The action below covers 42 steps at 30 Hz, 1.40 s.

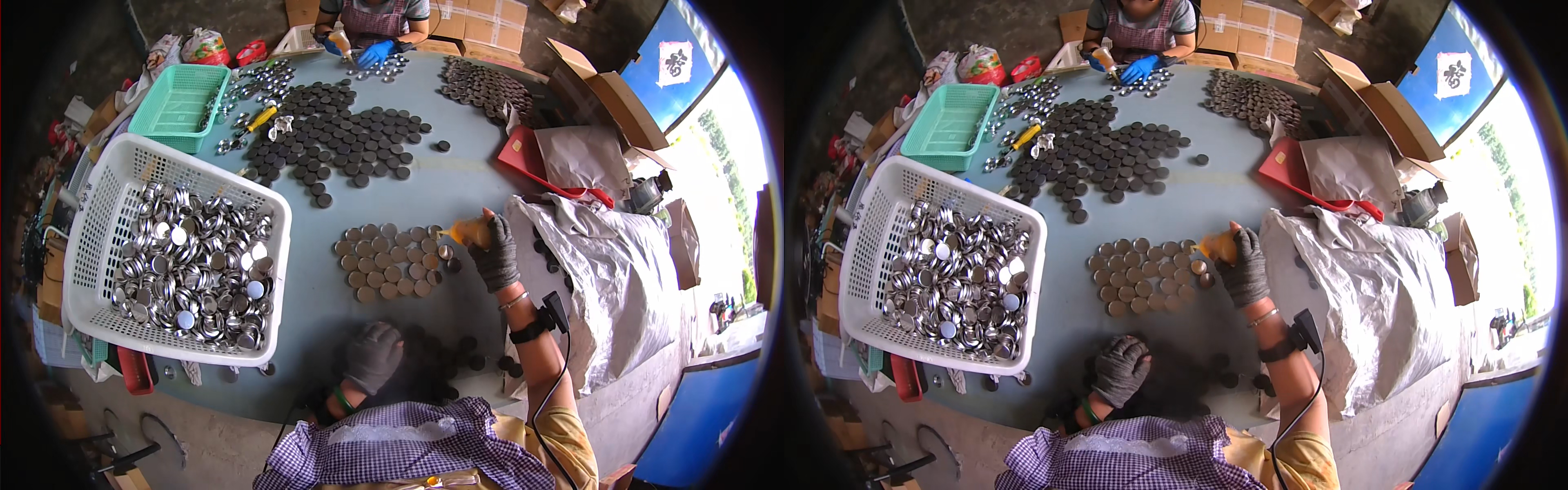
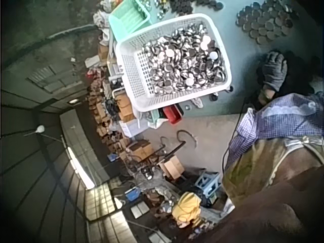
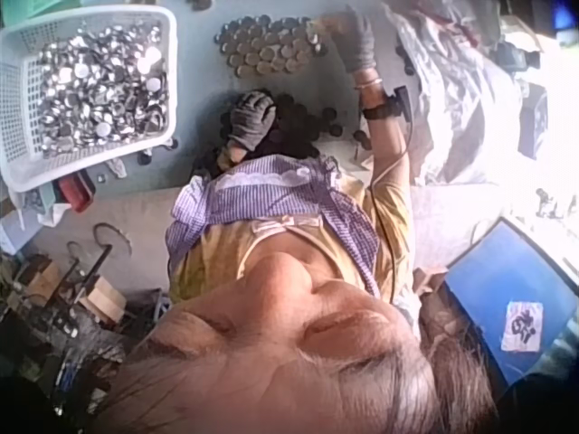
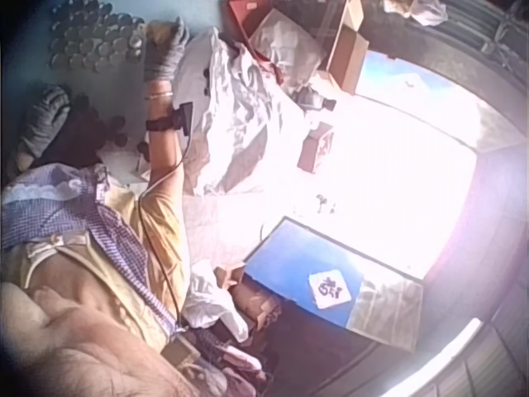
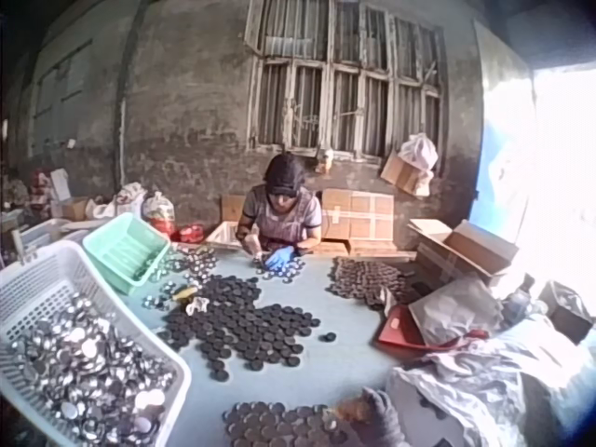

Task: The worker is assembling small plastic and metal components, likely for a button or small electronic device, applying adhesive in the final steps.

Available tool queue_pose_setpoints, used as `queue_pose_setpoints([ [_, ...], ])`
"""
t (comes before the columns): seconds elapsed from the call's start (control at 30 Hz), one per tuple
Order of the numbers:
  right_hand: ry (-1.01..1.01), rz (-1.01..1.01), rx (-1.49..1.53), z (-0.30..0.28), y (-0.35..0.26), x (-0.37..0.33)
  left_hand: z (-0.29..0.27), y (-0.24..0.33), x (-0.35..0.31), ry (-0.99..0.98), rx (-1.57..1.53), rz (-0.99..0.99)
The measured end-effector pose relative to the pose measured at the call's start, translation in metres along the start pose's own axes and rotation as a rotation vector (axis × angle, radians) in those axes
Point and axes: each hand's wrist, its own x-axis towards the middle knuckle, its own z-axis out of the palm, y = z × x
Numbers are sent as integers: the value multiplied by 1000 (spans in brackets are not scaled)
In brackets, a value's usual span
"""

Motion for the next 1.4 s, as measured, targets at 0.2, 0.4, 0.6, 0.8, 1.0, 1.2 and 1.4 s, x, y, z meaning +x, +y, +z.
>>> queue_pose_setpoints([
  [0.2,-17,-20,51,1,0,-1,-1,0,0,-3,-5,-10],
  [0.4,-31,20,58,2,-3,0,-1,-1,0,5,6,4],
  [0.6,55,-56,0,4,-3,3,-2,2,1,0,-5,9],
  [0.8,47,-25,67,-9,-19,-5,-1,0,-1,-4,-14,-7],
  [1.0,-35,40,132,-14,-30,-17,0,0,-1,4,-15,-9],
  [1.2,-18,3,94,-5,-22,-20,1,0,0,6,-14,-1],
  [1.4,-36,24,90,-5,-25,-20,1,-2,-1,5,-9,6],
])
